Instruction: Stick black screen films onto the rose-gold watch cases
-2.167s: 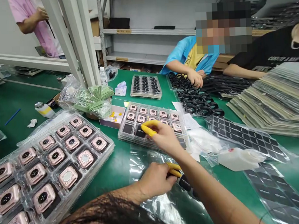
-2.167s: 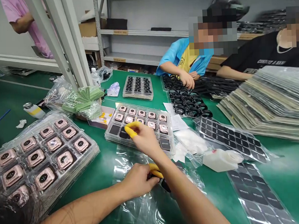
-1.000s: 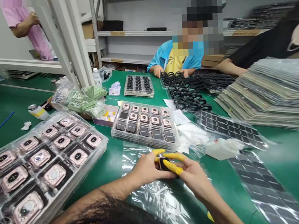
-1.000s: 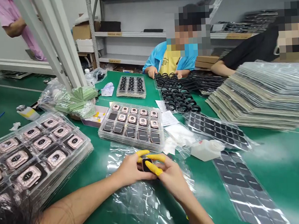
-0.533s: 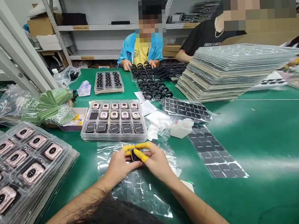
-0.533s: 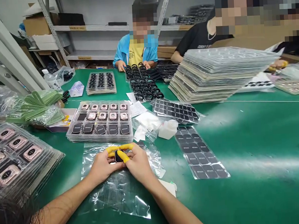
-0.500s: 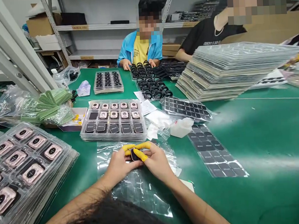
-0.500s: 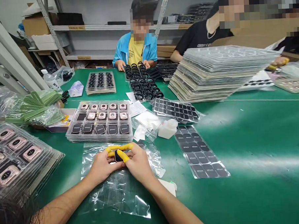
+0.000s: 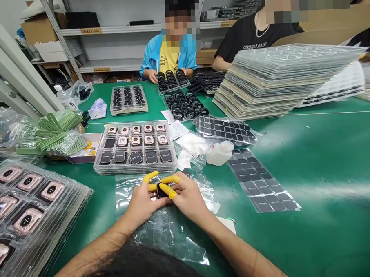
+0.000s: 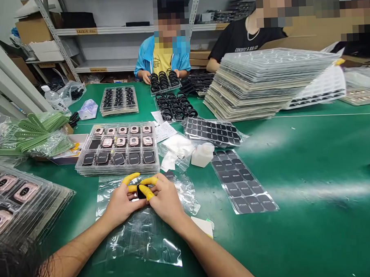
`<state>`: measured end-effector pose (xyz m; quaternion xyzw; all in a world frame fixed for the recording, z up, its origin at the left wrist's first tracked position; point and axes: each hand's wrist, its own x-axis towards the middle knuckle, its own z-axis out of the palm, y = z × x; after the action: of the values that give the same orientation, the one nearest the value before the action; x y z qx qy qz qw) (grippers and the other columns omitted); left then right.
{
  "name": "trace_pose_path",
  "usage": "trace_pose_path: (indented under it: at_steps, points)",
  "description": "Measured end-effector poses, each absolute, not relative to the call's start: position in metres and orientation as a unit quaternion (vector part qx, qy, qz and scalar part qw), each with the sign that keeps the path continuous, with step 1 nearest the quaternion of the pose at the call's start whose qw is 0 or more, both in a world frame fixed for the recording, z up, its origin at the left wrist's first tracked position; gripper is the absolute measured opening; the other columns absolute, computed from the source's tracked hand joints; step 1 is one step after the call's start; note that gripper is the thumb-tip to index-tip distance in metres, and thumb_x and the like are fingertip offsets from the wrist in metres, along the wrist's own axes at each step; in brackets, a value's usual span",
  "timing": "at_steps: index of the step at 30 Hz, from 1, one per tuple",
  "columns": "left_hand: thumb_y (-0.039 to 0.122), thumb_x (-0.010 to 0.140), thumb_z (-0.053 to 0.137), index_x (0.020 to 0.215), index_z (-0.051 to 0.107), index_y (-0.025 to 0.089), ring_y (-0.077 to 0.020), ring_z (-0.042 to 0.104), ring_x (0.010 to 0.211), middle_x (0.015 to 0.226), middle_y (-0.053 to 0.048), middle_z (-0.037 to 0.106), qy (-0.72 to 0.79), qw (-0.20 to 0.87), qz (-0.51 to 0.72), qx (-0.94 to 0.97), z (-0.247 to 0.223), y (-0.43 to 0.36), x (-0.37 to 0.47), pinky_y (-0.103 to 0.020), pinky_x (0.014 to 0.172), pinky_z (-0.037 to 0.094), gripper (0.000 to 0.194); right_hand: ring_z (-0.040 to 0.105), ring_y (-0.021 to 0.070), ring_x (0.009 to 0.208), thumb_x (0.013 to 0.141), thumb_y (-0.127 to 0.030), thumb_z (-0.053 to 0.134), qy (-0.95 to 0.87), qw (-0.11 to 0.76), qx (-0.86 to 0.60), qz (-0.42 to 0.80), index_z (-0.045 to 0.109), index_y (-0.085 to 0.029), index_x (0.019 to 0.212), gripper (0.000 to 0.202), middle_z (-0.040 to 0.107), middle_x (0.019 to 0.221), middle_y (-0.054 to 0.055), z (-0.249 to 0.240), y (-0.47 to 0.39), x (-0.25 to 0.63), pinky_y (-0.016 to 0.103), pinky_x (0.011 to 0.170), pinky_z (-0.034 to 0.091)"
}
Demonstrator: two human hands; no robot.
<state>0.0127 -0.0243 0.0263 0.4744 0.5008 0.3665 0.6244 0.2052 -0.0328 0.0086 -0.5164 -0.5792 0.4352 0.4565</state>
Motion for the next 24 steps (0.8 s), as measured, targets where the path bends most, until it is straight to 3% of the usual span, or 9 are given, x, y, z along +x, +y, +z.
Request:
trace_pose_path:
  at_steps: [6, 10, 13, 16, 19, 22, 24]
  points:
    - [0.033, 0.066, 0.11, 0.123, 0.088, 0.016, -0.0397, 0.094, 0.119, 0.124, -0.015, 0.096, 0.501, 0.6, 0.355, 0.512, 0.029, -0.024, 0.012, -0.054, 0.116, 0.075, 0.064, 0.078, 0.0255, 0.087, 0.094, -0.052, 0.092, -0.578, 0.463, -0.524, 0.421, 0.087, -0.029, 0.089, 0.024, 0.077, 0.11, 0.007, 0.018, -0.031, 0.205, 0.042, 0.078, 0.067]
    - [0.038, 0.067, 0.107, 0.126, 0.092, 0.018, -0.0402, 0.094, 0.115, 0.116, -0.013, 0.098, 0.524, 0.579, 0.338, 0.525, 0.028, -0.023, 0.011, -0.055, 0.113, 0.076, 0.063, 0.075, 0.0267, 0.091, 0.094, -0.066, 0.092, -0.548, 0.481, -0.541, 0.418, 0.086, -0.028, 0.097, 0.038, 0.081, 0.1, 0.007, 0.031, -0.023, 0.255, 0.042, 0.082, 0.065]
    - [0.038, 0.066, 0.107, 0.13, 0.092, 0.019, -0.0403, 0.095, 0.112, 0.108, -0.012, 0.098, 0.533, 0.579, 0.32, 0.528, 0.027, -0.021, 0.01, -0.056, 0.11, 0.077, 0.068, 0.07, 0.0248, 0.081, 0.097, -0.071, 0.087, -0.559, 0.418, -0.652, 0.296, 0.088, -0.025, 0.104, 0.046, 0.079, 0.093, 0.007, 0.03, -0.017, 0.298, 0.038, 0.073, 0.06]
    - [0.036, 0.062, 0.109, 0.128, 0.093, 0.02, -0.0386, 0.095, 0.11, 0.109, -0.011, 0.098, 0.528, 0.592, 0.315, 0.52, 0.029, -0.018, 0.009, -0.056, 0.11, 0.076, 0.07, 0.069, 0.0254, 0.082, 0.104, -0.06, 0.081, -0.589, 0.347, -0.71, 0.171, 0.09, -0.026, 0.105, 0.035, 0.077, 0.099, 0.009, 0.019, -0.017, 0.313, 0.039, 0.072, 0.057]
    - [0.031, 0.059, 0.112, 0.124, 0.093, 0.019, -0.0374, 0.094, 0.115, 0.114, -0.011, 0.098, 0.513, 0.622, 0.325, 0.494, 0.033, -0.017, 0.008, -0.053, 0.114, 0.075, 0.068, 0.075, 0.0306, 0.101, 0.108, -0.041, 0.077, -0.706, 0.321, -0.611, 0.16, 0.091, -0.03, 0.114, 0.019, 0.081, 0.111, 0.009, 0.01, -0.02, 0.307, 0.042, 0.084, 0.061]
    - [0.029, 0.055, 0.115, 0.123, 0.093, 0.017, -0.0381, 0.094, 0.113, 0.114, -0.012, 0.098, 0.511, 0.638, 0.318, 0.48, 0.036, -0.017, 0.008, -0.053, 0.111, 0.075, 0.073, 0.074, 0.0325, 0.097, 0.106, -0.025, 0.073, -0.786, 0.26, -0.541, 0.15, 0.087, -0.03, 0.102, 0.015, 0.085, 0.107, 0.008, 0.009, -0.021, 0.305, 0.045, 0.079, 0.06]
    - [0.031, 0.055, 0.116, 0.124, 0.093, 0.017, -0.038, 0.094, 0.108, 0.111, -0.012, 0.097, 0.516, 0.633, 0.305, 0.49, 0.036, -0.018, 0.008, -0.052, 0.106, 0.077, 0.074, 0.074, 0.0338, 0.096, 0.103, -0.024, 0.075, -0.773, 0.282, -0.553, 0.13, 0.08, -0.029, 0.091, 0.014, 0.086, 0.107, 0.009, 0.014, -0.022, 0.306, 0.048, 0.081, 0.06]
